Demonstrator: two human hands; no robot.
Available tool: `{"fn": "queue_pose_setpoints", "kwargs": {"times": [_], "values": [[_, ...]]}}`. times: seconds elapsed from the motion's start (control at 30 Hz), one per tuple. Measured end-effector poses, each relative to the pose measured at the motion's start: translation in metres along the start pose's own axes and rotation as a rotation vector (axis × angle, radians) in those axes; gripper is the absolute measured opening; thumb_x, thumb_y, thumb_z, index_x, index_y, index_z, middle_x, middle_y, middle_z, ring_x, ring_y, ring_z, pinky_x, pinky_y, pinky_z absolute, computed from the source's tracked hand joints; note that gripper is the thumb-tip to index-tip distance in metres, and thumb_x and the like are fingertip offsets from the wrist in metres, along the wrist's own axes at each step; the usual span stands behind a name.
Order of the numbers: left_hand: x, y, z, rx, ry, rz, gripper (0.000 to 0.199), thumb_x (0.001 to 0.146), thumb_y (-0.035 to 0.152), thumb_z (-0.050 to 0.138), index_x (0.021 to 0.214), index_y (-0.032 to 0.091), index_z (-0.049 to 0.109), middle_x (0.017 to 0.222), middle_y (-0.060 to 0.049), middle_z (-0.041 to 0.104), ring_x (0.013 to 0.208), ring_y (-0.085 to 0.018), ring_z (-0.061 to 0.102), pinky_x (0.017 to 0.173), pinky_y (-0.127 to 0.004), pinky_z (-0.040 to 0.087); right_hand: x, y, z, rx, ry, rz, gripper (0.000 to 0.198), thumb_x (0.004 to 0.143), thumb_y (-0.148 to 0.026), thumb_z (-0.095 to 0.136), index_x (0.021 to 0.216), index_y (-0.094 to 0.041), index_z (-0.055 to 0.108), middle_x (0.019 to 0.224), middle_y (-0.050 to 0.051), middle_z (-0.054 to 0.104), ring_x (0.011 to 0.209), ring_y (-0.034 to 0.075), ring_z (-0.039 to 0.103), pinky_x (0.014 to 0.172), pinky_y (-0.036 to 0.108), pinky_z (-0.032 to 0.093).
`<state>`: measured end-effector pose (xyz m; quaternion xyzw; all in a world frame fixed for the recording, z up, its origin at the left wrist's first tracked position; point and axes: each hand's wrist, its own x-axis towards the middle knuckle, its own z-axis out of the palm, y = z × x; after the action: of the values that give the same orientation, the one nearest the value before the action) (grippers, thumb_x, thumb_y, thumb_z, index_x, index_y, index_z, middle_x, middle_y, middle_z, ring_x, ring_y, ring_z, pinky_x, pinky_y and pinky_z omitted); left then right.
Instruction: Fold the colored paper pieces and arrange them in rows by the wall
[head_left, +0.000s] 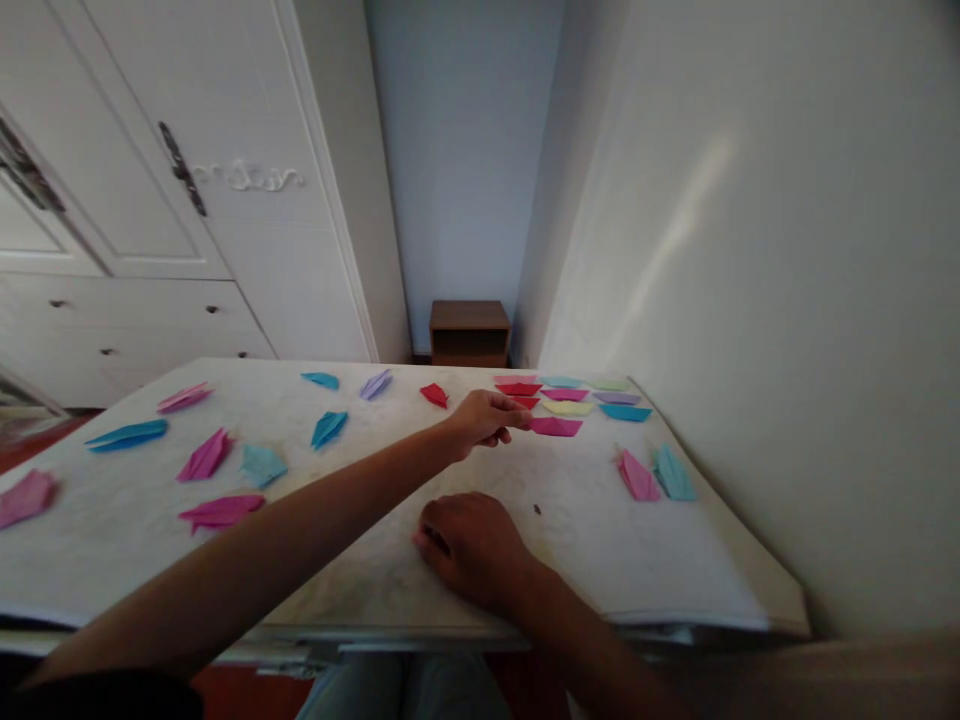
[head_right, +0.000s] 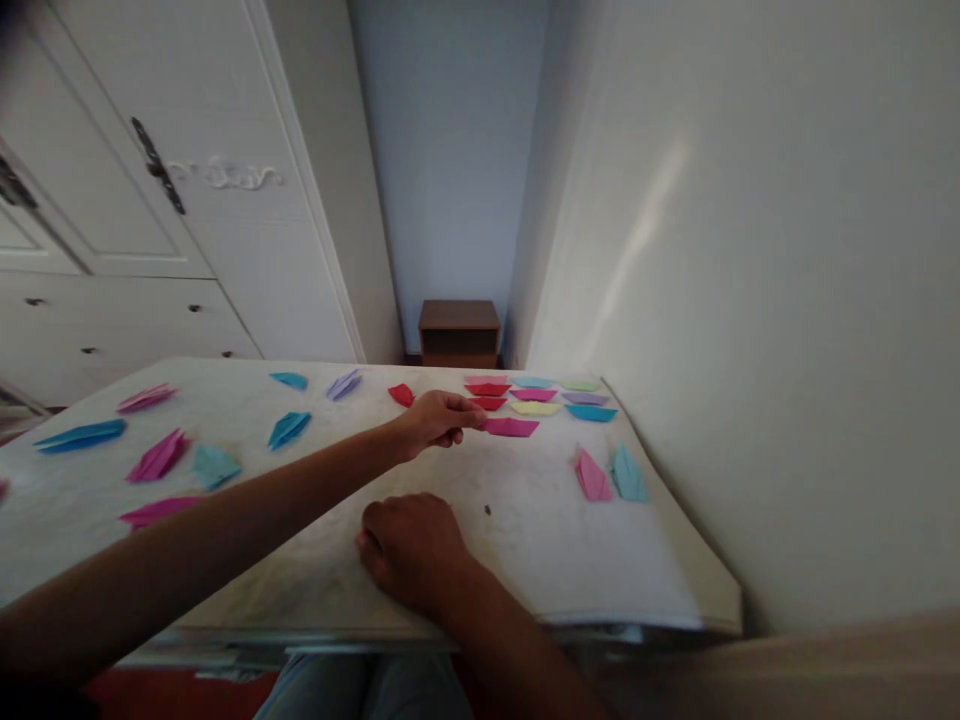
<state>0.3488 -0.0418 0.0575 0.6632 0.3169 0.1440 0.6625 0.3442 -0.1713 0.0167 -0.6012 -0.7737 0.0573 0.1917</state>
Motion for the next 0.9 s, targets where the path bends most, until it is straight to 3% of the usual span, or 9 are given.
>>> {"fn": "queue_pose_setpoints", "kwargs": {"times": [0.23,0.43,0.73,0.9], "values": [[0.041,0.006,0.059,0.119,-0.033,-0.035,0.006,0.076,0.017,0.071,0.073,0.012,0.068,0.070,-0.002,0.069,0.043,-0.003,0.051,0.038,-0.016,0.030,-0.001,0.000,0.000,-0.039,0.039,-0.045,0.017,0.089,-0.030,0.050,0.083,-0.019,0.061,0.080,0.003,0.070,0.070,0.018,0.065,0.061,0.027,0.040],[0.061,0.015,0.093,0.113,0.010,-0.136,0.002,0.076,0.012,0.069,0.076,0.011,0.069,0.074,-0.005,0.071,0.042,-0.004,0.051,0.037,-0.015,0.028,-0.002,0.001,0.006,-0.029,0.085,-0.048,0.020,0.090,-0.031,0.049,0.093,-0.019,0.065,0.092,0.007,0.072,0.082,0.023,0.068,0.067,0.031,0.048],[0.080,0.005,0.114,0.191,0.085,-0.164,0.015,0.081,0.020,0.065,0.089,0.007,0.068,0.060,-0.004,0.066,0.036,-0.006,0.049,0.036,-0.017,0.033,-0.005,0.003,0.008,0.045,0.114,-0.069,0.032,0.087,-0.028,0.053,0.116,-0.015,0.062,0.117,0.012,0.067,0.108,0.029,0.062,0.085,0.038,0.051],[0.082,0.001,0.111,0.262,0.102,-0.092,0.026,0.082,0.033,0.065,0.088,0.008,0.067,0.063,-0.004,0.067,0.042,-0.008,0.057,0.038,-0.016,0.036,-0.005,0.002,0.008,0.052,0.117,-0.065,0.034,0.087,-0.026,0.053,0.117,-0.015,0.061,0.117,0.014,0.067,0.107,0.030,0.062,0.085,0.039,0.051]]}}
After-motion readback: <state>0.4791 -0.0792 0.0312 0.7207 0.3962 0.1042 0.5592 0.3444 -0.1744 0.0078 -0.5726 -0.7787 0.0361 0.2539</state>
